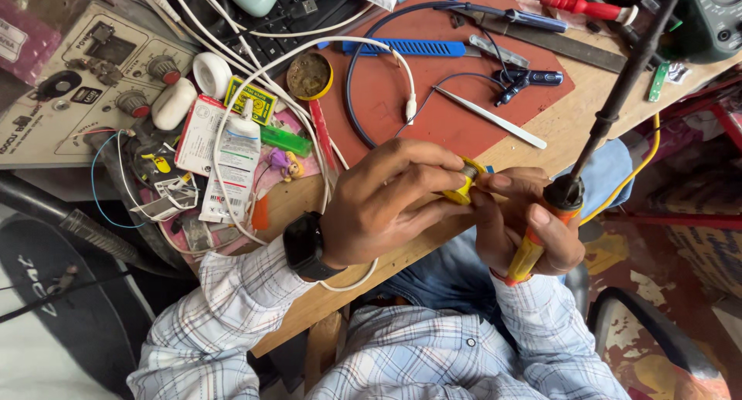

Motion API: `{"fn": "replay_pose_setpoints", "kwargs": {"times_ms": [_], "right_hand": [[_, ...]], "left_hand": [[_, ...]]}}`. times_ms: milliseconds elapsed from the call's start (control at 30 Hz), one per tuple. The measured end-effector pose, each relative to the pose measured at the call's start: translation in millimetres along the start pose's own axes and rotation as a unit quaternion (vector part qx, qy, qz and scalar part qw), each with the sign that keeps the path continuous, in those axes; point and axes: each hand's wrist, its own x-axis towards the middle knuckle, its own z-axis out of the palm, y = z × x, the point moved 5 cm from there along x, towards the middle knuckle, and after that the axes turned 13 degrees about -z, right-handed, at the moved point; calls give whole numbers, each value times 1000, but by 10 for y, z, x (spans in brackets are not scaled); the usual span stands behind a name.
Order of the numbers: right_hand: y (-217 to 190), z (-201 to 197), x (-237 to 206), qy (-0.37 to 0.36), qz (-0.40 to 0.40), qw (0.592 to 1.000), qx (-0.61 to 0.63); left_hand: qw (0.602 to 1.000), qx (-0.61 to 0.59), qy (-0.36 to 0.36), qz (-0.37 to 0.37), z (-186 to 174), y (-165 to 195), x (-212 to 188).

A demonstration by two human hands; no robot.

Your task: The person solders wires to a small LED circuit board, then connects it to a USB cable and tests the LEDs. They repeat soldering and testing steps to verify the connection.

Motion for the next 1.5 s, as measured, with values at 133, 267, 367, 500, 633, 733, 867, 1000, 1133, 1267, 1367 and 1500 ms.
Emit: {"fn": "replay_pose_setpoints", "kwargs": {"times_ms": [133,267,367,500,633,733,867,1000,1133,1267,1367,1500], "right_hand": [[9,6,-41,11,9,1000,20],[3,7,-73,16,30,998,45],[1,18,-81,50,22,997,58],[-63,37,-80,26,26,998,46],[-91,35,-66,22,19,999,43],[-97,38,-57,22,21,998,52],[-113,64,-52,24,17,998,58],[-112,55,-52,24,18,999,45],[-119,40,-66,24,34,998,46],[-128,35,-79,25,39,999,28],[-128,41,-91,34,43,998,27],[-126,51,-109,33,34,998,36]], "left_hand": [[1000,5,-6,10,2,-12,-11],[1000,2,7,4,6,-8,-20],[1000,-2,15,-6,9,-3,-21],[1000,-2,17,-5,5,15,-33],[1000,-8,25,-2,-5,36,-42],[1000,1,30,5,-26,44,-30],[999,1,43,0,-44,58,-23],[999,-3,46,-5,-25,63,-17],[999,-1,43,2,-20,50,-14],[999,-31,23,-6,-15,18,-13],[999,-37,17,-13,8,-10,-5],[999,-40,20,-4,29,-29,-13]]}}
